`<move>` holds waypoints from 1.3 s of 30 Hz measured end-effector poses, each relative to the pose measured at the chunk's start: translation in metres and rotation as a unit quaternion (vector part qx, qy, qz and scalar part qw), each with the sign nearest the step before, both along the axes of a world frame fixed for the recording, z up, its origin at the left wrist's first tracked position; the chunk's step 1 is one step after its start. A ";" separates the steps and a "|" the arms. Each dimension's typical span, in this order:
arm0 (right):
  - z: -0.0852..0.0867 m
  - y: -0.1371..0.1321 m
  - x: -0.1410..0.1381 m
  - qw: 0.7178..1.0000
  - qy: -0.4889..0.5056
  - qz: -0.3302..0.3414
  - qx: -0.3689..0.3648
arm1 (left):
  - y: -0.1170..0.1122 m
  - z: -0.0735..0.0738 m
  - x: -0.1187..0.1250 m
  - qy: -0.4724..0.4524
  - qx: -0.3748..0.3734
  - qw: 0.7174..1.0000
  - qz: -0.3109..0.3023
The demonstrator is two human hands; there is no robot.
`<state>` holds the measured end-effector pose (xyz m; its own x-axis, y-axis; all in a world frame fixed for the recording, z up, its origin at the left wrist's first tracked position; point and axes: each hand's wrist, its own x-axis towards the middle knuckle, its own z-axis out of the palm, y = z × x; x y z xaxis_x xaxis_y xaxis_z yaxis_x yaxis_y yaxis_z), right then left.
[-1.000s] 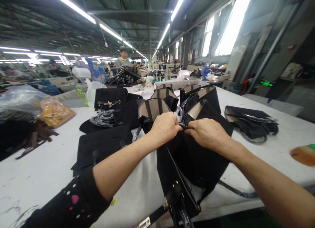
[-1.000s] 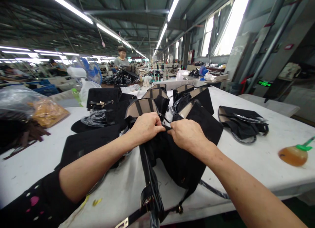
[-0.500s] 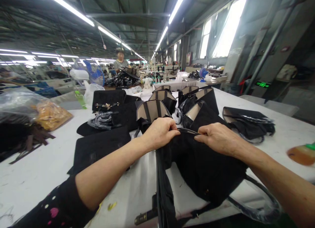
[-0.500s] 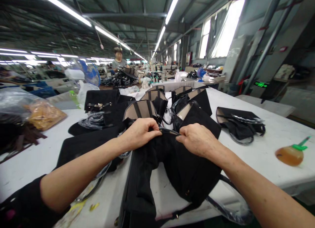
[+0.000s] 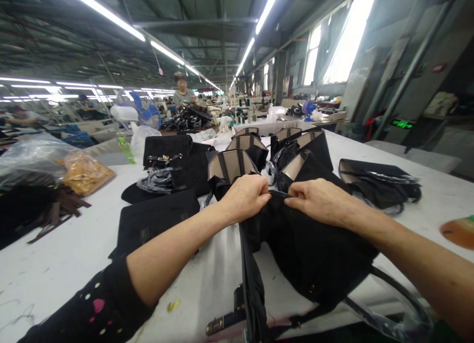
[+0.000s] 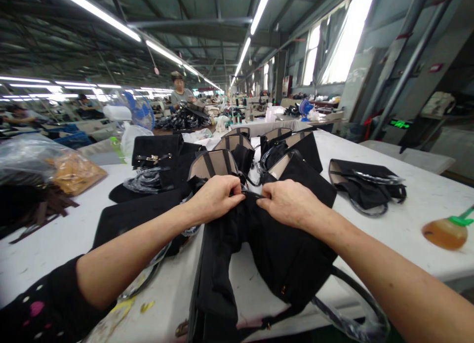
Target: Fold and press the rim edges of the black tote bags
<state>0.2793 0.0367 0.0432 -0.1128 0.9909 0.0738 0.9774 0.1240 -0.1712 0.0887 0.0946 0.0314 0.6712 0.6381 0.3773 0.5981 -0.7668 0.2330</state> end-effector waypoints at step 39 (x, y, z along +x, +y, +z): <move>-0.011 0.026 -0.017 0.985 0.126 0.109 0.041 | 0.009 0.005 -0.024 0.016 -0.134 0.990 0.031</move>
<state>0.2622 0.0624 0.0321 -0.2905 0.9344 0.2063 0.8539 0.3505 -0.3846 0.0648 0.1038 0.0359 0.6356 0.7536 0.1677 0.6529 -0.6406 0.4042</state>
